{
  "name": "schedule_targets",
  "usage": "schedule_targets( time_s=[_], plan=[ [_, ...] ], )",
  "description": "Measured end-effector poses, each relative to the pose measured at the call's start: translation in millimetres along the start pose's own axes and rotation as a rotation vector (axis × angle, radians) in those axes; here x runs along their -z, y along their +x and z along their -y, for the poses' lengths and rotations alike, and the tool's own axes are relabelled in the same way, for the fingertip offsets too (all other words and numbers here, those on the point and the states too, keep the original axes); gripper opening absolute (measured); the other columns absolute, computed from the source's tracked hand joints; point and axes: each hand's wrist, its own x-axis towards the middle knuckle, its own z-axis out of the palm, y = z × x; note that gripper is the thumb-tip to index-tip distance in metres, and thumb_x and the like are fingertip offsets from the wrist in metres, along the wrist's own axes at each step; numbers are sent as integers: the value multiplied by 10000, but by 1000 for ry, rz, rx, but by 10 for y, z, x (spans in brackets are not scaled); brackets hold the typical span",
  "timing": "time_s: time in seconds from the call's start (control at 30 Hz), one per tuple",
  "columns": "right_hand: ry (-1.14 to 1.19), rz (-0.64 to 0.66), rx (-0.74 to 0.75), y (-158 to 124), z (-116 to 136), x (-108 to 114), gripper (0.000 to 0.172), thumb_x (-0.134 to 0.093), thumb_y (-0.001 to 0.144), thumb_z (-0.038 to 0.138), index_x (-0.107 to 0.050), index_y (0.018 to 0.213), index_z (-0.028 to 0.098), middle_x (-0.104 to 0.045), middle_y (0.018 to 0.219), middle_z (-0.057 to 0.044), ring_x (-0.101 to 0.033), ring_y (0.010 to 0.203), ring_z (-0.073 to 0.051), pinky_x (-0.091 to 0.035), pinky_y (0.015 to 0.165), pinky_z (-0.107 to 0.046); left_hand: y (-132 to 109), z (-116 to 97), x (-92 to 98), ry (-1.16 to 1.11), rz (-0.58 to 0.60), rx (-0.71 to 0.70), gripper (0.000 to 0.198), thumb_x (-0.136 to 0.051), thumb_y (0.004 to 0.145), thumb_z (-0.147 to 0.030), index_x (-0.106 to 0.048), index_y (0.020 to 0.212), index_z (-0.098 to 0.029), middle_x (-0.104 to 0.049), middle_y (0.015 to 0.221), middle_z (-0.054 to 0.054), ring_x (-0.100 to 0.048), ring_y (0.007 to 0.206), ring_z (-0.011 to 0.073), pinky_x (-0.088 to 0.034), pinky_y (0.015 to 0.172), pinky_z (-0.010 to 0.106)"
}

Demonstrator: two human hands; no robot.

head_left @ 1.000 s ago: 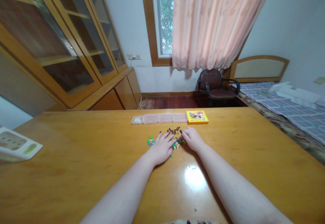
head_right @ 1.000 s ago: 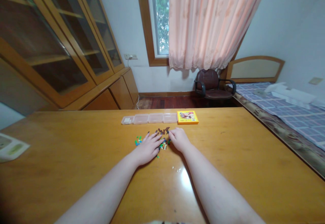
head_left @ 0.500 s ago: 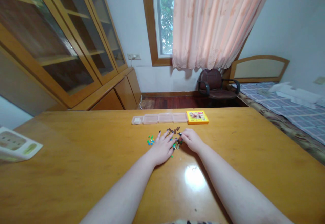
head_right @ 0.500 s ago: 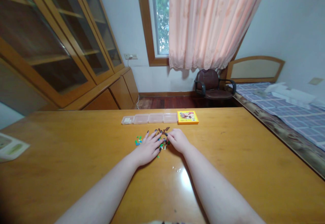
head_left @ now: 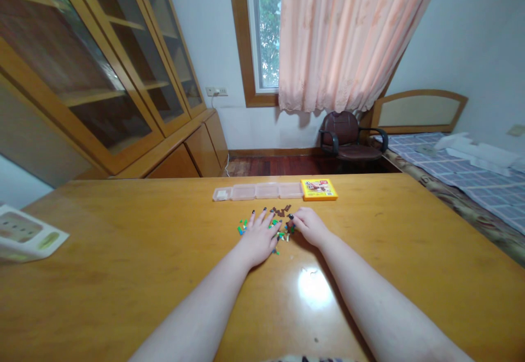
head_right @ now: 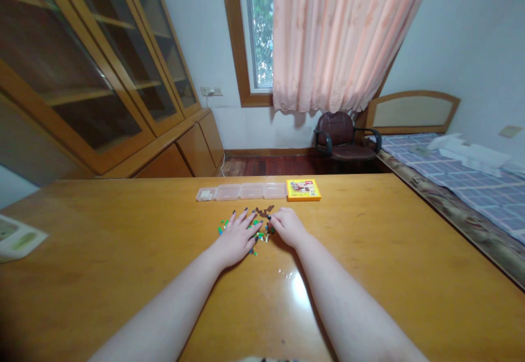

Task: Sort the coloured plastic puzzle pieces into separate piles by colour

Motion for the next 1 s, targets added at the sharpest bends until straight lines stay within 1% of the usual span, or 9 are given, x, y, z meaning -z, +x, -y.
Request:
schedule_targets(
  time_s=[0.1, 0.23, 0.33, 0.43, 0.57, 0.7, 0.8, 0.9, 1.0],
  plan=[
    [-24, -38, -33, 8, -22, -4, 405, -356, 931, 268, -677, 708, 164, -593, 629, -36, -466, 643, -162, -323, 656, -272, 3, 14, -4, -7, -6, 15, 468, -397, 893, -355, -426, 1348, -246, -345, 1467, 60, -194, 1379, 295, -102, 1119, 557],
    [-7, -87, -14, 1, -40, -4, 453, -328, 944, 283, -677, 679, 167, -592, 633, -38, -470, 647, -161, -325, 674, -276, 4, -3, -11, -61, 31, -64, 519, -374, 897, -345, -339, 1400, -221, -335, 1474, 50, -217, 1379, 243, -120, 1136, 494],
    [18, -74, -7, -8, -37, -5, 471, -320, 948, 282, -689, 675, 175, -598, 634, -34, -474, 639, -156, -331, 688, -277, 1, -36, -5, -102, 95, -131, 526, -348, 908, -369, -316, 1411, -220, -312, 1485, 53, -244, 1374, 220, -149, 1135, 460],
    [30, -45, -12, -10, -33, -14, 452, -338, 940, 274, -695, 682, 173, -606, 634, -34, -481, 637, -156, -339, 684, -275, -6, -66, 23, -121, 126, -141, 529, -333, 913, -380, -316, 1411, -205, -330, 1474, 71, -269, 1366, 217, -172, 1129, 453],
    [36, -37, -23, -9, -40, -26, 452, -340, 937, 280, -694, 679, 168, -612, 644, -38, -493, 639, -156, -347, 685, -275, -27, -87, 70, -106, 116, -109, 508, -363, 900, -346, -363, 1388, -205, -365, 1454, 78, -307, 1349, 216, -198, 1125, 445],
    [43, -47, -23, -9, -46, -15, 457, -338, 939, 280, -698, 675, 178, -612, 635, -33, -499, 641, -157, -349, 689, -273, -67, -118, 87, -64, 130, -26, 509, -392, 885, -310, -391, 1371, -162, -374, 1445, 107, -332, 1337, 233, -234, 1116, 440],
    [32, -42, -21, -9, -32, 5, 447, -346, 933, 267, -708, 684, 182, -615, 636, -35, -501, 647, -159, -350, 687, -271, -94, -144, 69, -19, 147, 69, 527, -425, 872, -327, -396, 1363, -138, -371, 1440, 139, -333, 1335, 259, -262, 1101, 448],
    [23, -43, -21, -8, -18, 17, 477, -325, 942, 276, -710, 676, 183, -610, 630, -37, -503, 646, -160, -348, 685, -272, -91, -144, 41, 5, 128, 143, 571, -430, 870, -383, -376, 1372, -116, -338, 1451, 168, -302, 1348, 283, -244, 1101, 477],
    [22, -49, -17, -7, -19, 13, 487, -316, 947, 286, -710, 678, 184, -609, 631, -37, -504, 648, -159, -346, 688, -273, -51, -118, 25, -6, 88, 80, 599, -385, 888, -426, -334, 1398, -116, -266, 1486, 149, -231, 1378, 275, -178, 1121, 496]
  ],
)
